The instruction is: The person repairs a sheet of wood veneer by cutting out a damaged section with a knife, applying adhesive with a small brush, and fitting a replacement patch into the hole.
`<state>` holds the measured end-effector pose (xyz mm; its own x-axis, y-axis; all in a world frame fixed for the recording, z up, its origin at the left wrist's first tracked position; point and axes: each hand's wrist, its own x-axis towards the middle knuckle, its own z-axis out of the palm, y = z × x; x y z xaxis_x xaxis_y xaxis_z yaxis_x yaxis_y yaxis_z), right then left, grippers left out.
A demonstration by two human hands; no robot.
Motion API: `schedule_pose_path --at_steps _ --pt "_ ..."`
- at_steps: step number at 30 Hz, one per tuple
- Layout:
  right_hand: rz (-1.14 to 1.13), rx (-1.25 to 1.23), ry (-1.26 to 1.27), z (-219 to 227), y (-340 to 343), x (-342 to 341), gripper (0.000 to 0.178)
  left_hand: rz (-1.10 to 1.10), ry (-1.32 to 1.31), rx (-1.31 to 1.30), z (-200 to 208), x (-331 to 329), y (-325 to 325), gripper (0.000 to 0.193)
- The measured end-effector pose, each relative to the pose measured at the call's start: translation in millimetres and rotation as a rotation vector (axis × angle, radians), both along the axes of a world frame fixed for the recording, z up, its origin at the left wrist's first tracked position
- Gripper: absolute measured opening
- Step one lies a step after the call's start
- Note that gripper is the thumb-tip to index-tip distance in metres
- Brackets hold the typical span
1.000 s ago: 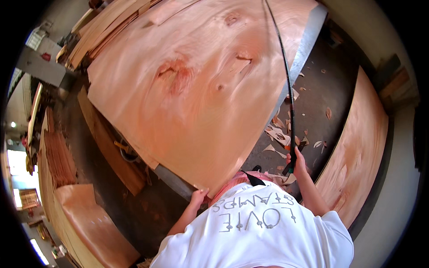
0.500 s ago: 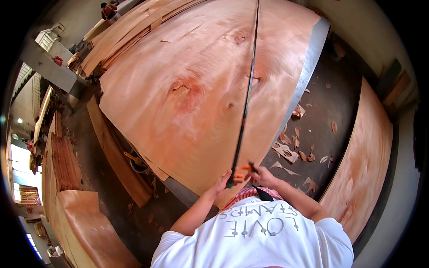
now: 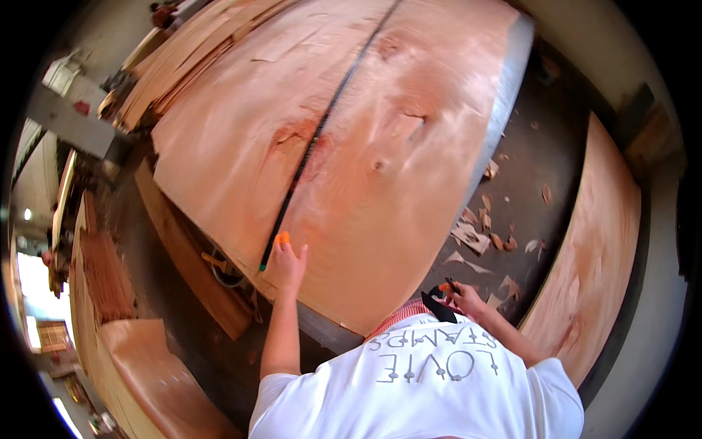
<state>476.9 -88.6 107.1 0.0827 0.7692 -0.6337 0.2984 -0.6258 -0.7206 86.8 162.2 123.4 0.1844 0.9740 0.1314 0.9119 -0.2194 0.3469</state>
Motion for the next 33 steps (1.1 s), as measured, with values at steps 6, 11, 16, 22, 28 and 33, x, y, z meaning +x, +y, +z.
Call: schedule_pose_path --at_steps 6,11,16,22,28,33 --pt "0.048 -0.042 -0.055 -6 -1 37 0.023 -0.311 -0.046 -0.17 -38 116 -44 0.062" --pt "0.115 0.001 -0.166 -19 5 100 0.023 -0.48 -0.095 -0.344 -33 201 -64 0.058" --pt "-0.051 0.015 -0.008 -46 4 189 0.019 -0.589 0.078 -0.684 -7 289 -66 0.05" --pt "-0.19 0.176 0.034 -78 -18 304 0.02 -0.777 0.124 -0.637 6 399 -75 0.041" --pt "-0.316 0.052 0.062 -77 -14 401 0.021 -0.869 0.159 -0.631 -6 494 -42 0.042" --pt "-0.358 0.06 0.013 -78 38 457 0.023 -0.872 0.187 -0.642 -11 557 10 0.045"
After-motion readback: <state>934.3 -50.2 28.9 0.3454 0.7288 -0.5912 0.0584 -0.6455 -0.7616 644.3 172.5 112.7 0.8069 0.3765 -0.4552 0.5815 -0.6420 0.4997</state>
